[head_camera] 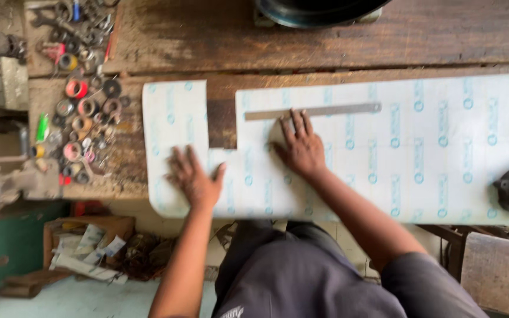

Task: The person lays a long white adhesive-backed sheet on the workbench, aligns a steel ruler across it, and draws straight pencil marks at intervals, repositioning the ruler repeatedly. They occasionally reach into an electric motor housing on the bench before returning to measuring and marking the sheet.

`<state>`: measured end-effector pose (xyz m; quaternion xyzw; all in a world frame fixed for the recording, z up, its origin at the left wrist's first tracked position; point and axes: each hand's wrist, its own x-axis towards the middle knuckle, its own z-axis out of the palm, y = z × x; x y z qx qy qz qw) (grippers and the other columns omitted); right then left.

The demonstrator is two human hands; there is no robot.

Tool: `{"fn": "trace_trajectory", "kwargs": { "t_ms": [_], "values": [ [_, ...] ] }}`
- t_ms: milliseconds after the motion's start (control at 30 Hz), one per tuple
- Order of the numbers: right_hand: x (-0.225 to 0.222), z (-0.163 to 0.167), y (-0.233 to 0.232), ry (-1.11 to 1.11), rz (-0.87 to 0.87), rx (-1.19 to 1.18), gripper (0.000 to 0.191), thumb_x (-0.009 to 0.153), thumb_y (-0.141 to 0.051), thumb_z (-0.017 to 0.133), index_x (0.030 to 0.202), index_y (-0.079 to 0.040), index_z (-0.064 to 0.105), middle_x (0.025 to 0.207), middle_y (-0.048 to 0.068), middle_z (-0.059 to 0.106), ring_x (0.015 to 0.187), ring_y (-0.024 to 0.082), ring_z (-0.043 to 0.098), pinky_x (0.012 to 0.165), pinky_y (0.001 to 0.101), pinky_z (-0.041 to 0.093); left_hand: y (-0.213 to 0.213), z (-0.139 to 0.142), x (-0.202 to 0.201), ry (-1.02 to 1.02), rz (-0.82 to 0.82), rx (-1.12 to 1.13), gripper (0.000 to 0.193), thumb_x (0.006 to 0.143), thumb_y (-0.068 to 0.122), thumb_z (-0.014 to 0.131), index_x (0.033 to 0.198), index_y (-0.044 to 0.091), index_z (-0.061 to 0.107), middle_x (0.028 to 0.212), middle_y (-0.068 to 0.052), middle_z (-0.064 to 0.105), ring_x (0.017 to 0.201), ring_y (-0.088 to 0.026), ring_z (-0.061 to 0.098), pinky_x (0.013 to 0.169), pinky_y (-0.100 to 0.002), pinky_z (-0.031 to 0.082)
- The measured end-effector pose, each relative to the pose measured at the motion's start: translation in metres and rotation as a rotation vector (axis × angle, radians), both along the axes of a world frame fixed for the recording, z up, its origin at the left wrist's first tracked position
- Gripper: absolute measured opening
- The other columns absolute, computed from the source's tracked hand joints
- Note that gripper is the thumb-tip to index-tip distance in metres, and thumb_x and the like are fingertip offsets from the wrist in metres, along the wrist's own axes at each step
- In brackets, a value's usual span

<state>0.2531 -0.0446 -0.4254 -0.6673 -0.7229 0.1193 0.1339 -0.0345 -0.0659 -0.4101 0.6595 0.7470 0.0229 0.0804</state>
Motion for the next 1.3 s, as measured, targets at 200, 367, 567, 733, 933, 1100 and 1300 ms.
{"fn": "trace_trajectory", "kwargs": {
  "t_ms": [200,367,567,733,933,1100,1300],
  "values": [
    [-0.008,-0.003,-0.008,0.011,-0.044,0.074,0.072,0.091,-0.053,0.071,0.147,-0.012,0.056,0.159,0.022,0.041,0.145,0.044,0.041,0.093,0.0498,0.055,0.011,-0.018,-0.027,-0.058,-0.114,0.042,0.104,0.091,0.074,0.055,0.166,0.01,0.023,0.173,-0.022,0.01,0.158,-0.051,0.003,0.12,-0.074,0.001],
    [-0.013,-0.011,-0.006,-0.024,-0.068,0.049,0.071,0.09,-0.053,0.072,0.145,-0.011,0.059,0.156,0.023,0.044,0.143,0.045,0.044,0.093,0.0499,0.056,0.016,-0.023,-0.032,-0.084,-0.123,0.057,0.104,0.092,0.074,0.053,0.163,0.003,0.029,0.172,-0.025,0.014,0.157,-0.053,0.006,0.119,-0.077,0.002],
    [-0.015,-0.013,-0.005,-0.048,-0.058,0.049,0.073,0.088,-0.053,0.075,0.146,-0.012,0.058,0.155,0.022,0.045,0.143,0.044,0.043,0.093,0.0496,0.056,0.012,-0.019,-0.032,-0.114,-0.117,0.053,0.102,0.094,0.073,0.051,0.163,0.001,0.031,0.171,-0.028,0.016,0.157,-0.056,0.009,0.119,-0.078,0.003],
    [-0.017,0.008,-0.004,-0.057,-0.087,0.05,0.074,0.085,-0.053,0.076,0.145,-0.015,0.057,0.157,0.018,0.044,0.146,0.039,0.041,0.095,0.0483,0.056,0.009,-0.015,-0.035,-0.102,-0.129,0.027,0.1,0.095,0.069,0.051,0.164,0.0,0.028,0.171,-0.03,0.015,0.156,-0.057,0.008,0.118,-0.078,0.002],
    [-0.02,0.019,-0.007,0.016,-0.075,0.044,0.065,0.082,-0.044,0.081,0.137,-0.014,0.062,0.154,0.015,0.048,0.143,0.037,0.044,0.089,0.0478,0.056,0.0,-0.017,-0.05,-0.098,-0.186,-0.01,0.104,0.095,0.069,0.05,0.164,-0.004,0.023,0.171,-0.032,0.009,0.156,-0.058,0.004,0.117,-0.077,0.0],
    [0.009,0.029,-0.067,0.121,-0.386,0.347,0.028,0.09,-0.012,0.081,0.116,-0.014,0.072,0.131,0.007,0.066,0.113,0.028,0.07,0.086,0.0367,0.061,0.003,0.004,-0.059,-0.079,-0.25,-0.085,0.11,0.087,0.072,0.054,0.161,-0.003,0.022,0.168,-0.032,0.006,0.153,-0.058,0.004,0.113,-0.078,0.001],
    [0.068,0.057,-0.088,-0.134,-0.444,0.259,0.027,0.092,-0.016,0.078,0.118,-0.015,0.073,0.131,0.005,0.069,0.11,0.028,0.069,0.082,0.0387,0.059,0.014,0.022,-0.033,-0.172,-0.452,-0.081,0.106,0.084,0.072,0.058,0.162,0.006,0.028,0.169,-0.027,0.01,0.151,-0.054,0.007,0.115,-0.077,0.005]
  ]
}}
